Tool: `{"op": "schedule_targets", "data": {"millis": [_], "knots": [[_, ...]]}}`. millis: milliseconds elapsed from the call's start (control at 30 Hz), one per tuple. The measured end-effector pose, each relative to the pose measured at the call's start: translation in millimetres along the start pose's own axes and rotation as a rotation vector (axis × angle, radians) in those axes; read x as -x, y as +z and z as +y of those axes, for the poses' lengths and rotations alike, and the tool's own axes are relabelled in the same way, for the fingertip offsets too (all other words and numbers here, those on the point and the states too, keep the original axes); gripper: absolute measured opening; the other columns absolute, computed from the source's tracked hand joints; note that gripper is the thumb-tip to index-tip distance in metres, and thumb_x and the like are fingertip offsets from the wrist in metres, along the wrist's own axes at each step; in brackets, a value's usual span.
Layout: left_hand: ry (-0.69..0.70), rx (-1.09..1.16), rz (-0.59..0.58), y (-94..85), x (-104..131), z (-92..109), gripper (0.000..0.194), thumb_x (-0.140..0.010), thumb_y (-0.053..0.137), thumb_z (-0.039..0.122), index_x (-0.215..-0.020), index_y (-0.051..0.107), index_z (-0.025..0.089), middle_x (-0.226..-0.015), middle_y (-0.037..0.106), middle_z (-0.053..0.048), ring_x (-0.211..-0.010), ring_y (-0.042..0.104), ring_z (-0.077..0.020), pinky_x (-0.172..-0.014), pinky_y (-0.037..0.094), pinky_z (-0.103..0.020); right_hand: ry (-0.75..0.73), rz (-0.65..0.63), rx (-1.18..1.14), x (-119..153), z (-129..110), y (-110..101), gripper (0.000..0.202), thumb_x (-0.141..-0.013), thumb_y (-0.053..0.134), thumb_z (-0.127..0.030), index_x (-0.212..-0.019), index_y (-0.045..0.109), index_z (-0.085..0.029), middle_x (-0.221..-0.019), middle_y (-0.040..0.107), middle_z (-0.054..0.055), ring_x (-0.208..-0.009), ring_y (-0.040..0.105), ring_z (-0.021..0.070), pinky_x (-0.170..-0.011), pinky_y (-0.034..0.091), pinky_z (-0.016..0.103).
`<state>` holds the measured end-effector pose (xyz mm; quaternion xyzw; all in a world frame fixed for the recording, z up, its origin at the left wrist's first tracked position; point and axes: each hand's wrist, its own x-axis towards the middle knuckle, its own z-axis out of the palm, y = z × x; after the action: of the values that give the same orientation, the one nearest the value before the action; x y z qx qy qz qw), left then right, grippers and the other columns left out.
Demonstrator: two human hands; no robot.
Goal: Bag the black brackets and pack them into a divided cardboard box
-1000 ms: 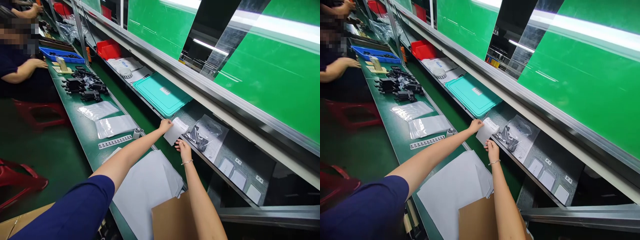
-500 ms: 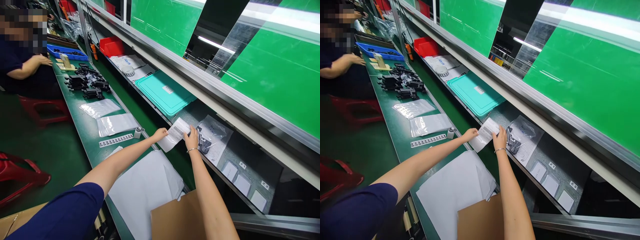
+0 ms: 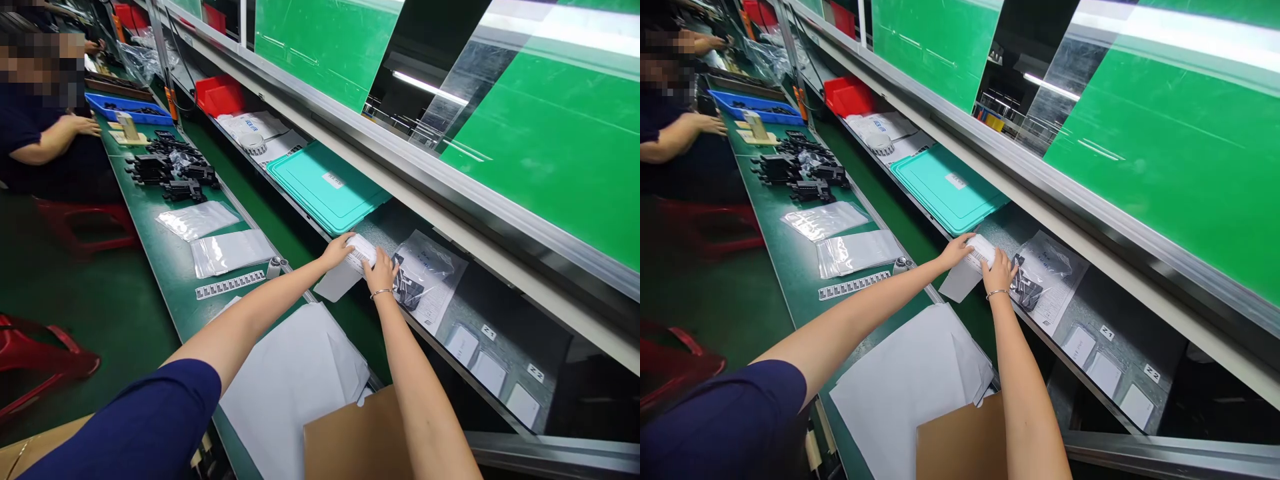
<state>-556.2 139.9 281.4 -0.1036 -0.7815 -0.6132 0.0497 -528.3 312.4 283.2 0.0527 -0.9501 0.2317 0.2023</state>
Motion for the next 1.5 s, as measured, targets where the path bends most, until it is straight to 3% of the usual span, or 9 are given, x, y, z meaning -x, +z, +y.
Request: {"op": "schedule_targets", "data": {"millis": [133, 267, 433, 667, 833, 1000, 1133, 1267, 1500], "knots": [[-0.005, 0.018, -0.008, -0.2, 6.9, -3.6, 0.062, -0.083, 0.055, 0.021, -0.143, 0.04, 0.015, -0.08, 0.065, -0.003, -0.076, 0.06, -0.0197, -0.074, 0.046, -0.028, -0.004, -0.018, -0.06, 3.5, 4.3, -3.5, 0.052, -0.083, 0.053, -0.038, -0.132, 0.051, -0.019, -0.141, 0.05, 0.014, -0.13, 0.042, 0.032, -0.114, 0.004, 0.059], [0.021, 0.061, -0.038, -7.6, 7.7, 1.5, 0.058, -0.086, 0.055, 0.028, -0.142, 0.043, 0.02, -0.079, 0.065, -0.002, -0.073, 0.058, -0.018, -0.073, 0.045, -0.027, -0.013, -0.004, -0.123, 5.0, 7.9, -7.3, 0.042, -0.082, 0.055, -0.035, -0.121, 0.058, -0.02, -0.133, 0.057, 0.012, -0.124, 0.047, 0.0293, -0.115, 0.008, 0.056], [-0.026, 0.165, -0.118, -8.8, -15.4, 13.5, 0.038, -0.085, 0.054, 0.025, -0.121, 0.062, 0.016, -0.093, 0.066, -0.005, -0.066, 0.057, -0.0141, -0.066, 0.046, -0.026, 0.0, 0.043, -0.197, 5.7, 8.9, -10.3, 0.028, -0.081, 0.056, -0.033, -0.105, 0.062, -0.02, -0.123, 0.063, 0.01, -0.117, 0.053, 0.0263, -0.114, 0.012, 0.053], [-0.059, 0.362, -0.203, -5.1, -23.9, 4.3, 0.04, -0.076, 0.065, 0.023, -0.114, 0.059, 0.014, -0.087, 0.067, -0.003, -0.07, 0.062, -0.0145, -0.067, 0.049, -0.027, 0.034, 0.111, -0.298, -0.6, 10.2, -10.8, 0.024, -0.076, 0.061, -0.034, -0.096, 0.064, -0.021, -0.107, 0.068, 0.007, -0.107, 0.056, 0.0255, -0.109, 0.024, 0.049], [-0.053, 0.425, -0.173, -3.9, -23.7, 0.2, 0.024, -0.071, 0.07, 0.027, -0.089, 0.063, 0.014, -0.077, 0.065, -0.001, -0.066, 0.059, -0.0135, -0.063, 0.047, -0.026, 0.063, 0.142, -0.355, -7.4, 12.5, -9.6, 0.014, -0.075, 0.061, -0.034, -0.076, 0.064, -0.02, -0.091, 0.07, 0.006, -0.096, 0.059, 0.0238, -0.103, 0.032, 0.044], [-0.037, 0.462, -0.149, -3.0, -23.9, 5.7, 0.021, -0.068, 0.071, 0.028, -0.08, 0.06, 0.015, -0.073, 0.063, 0.001, -0.063, 0.057, -0.0122, -0.061, 0.044, -0.024, 0.061, 0.118, -0.398, -13.9, 16.0, -12.1, 0.017, -0.076, 0.06, -0.037, -0.072, 0.063, -0.021, -0.084, 0.07, 0.004, -0.087, 0.06, 0.0225, -0.094, 0.039, 0.041], [-0.026, 0.483, -0.174, -4.9, -22.3, 10.0, 0.026, -0.066, 0.072, 0.027, -0.085, 0.059, 0.015, -0.073, 0.063, 0.001, -0.062, 0.057, -0.0118, -0.061, 0.044, -0.025, 0.009, 0.103, -0.41, -16.3, 17.4, -15.4, 0.018, -0.072, 0.065, -0.038, -0.078, 0.065, -0.021, -0.09, 0.069, 0.004, -0.093, 0.059, 0.0228, -0.094, 0.039, 0.039], [-0.015, 0.455, -0.193, -7.4, -22.6, 12.2, 0.032, -0.065, 0.073, 0.026, -0.092, 0.062, 0.014, -0.072, 0.065, 0.001, -0.063, 0.059, -0.0128, -0.062, 0.044, -0.025, 0.003, 0.134, -0.405, -18.2, 18.4, -15.2, 0.019, -0.073, 0.063, -0.04, -0.069, 0.061, -0.021, -0.08, 0.066, 0.003, -0.087, 0.058, 0.0221, -0.093, 0.039, 0.039], [0.018, 0.371, -0.131, -5.7, -27.1, 14.1, 0.025, -0.064, 0.073, 0.034, -0.071, 0.057, 0.015, -0.065, 0.062, 0.001, -0.062, 0.057, -0.0126, -0.061, 0.043, -0.025, 0.001, 0.125, -0.398, -20.0, 24.7, -18.0, 0.034, -0.079, 0.055, -0.05, -0.061, 0.055, -0.021, -0.068, 0.062, 0.001, -0.073, 0.056, 0.0187, -0.083, 0.043, 0.035]]}}
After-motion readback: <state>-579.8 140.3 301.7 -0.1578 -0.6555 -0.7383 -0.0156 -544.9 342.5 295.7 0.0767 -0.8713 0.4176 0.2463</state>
